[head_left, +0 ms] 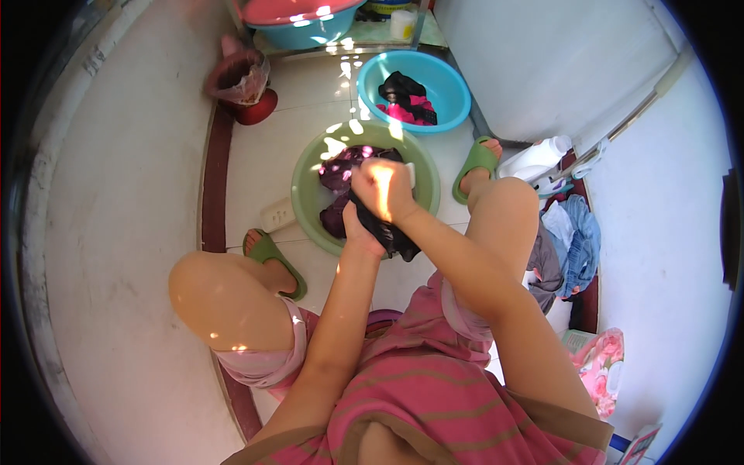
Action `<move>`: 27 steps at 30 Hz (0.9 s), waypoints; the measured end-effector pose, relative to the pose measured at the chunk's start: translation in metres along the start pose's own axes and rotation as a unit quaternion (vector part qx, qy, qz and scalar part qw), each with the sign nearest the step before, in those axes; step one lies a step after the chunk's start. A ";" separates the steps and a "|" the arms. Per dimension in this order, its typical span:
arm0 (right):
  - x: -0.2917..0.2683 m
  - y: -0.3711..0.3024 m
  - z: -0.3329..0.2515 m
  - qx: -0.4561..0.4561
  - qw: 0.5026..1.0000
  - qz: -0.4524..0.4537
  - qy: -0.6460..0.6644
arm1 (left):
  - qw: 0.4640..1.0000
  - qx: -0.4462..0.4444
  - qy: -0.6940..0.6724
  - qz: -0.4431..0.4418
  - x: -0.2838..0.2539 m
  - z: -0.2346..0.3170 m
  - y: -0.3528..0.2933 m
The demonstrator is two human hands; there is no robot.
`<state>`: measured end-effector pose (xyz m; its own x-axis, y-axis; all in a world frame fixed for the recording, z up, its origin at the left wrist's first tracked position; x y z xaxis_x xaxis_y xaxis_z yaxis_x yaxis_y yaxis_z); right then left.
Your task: The person washes clothes by hand, rubbing a bar of soap onto a garment, scrubbing the fabric to lather it, and washing it in a basin of water.
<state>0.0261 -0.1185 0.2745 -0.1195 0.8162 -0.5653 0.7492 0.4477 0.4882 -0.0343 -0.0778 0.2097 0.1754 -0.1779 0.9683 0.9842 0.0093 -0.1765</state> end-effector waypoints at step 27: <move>-0.044 0.035 0.038 0.121 0.953 0.239 0.141 | 0.990 0.013 -0.068 -0.125 0.009 0.030 0.007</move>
<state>0.0827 -0.1528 0.2917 0.1283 0.9869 -0.0979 0.8861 -0.0697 0.4582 -0.0255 -0.0500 0.2225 -0.0747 -0.0445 0.9962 0.9972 0.0072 0.0751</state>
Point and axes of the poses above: each hand's wrist, its own y-axis towards the middle knuckle, its own x-axis out of the palm, z = x × y, the point moved 4 cm from there along y, towards the middle knuckle, and after that the axes turned 8 degrees about -z, right-handed, at the moved point
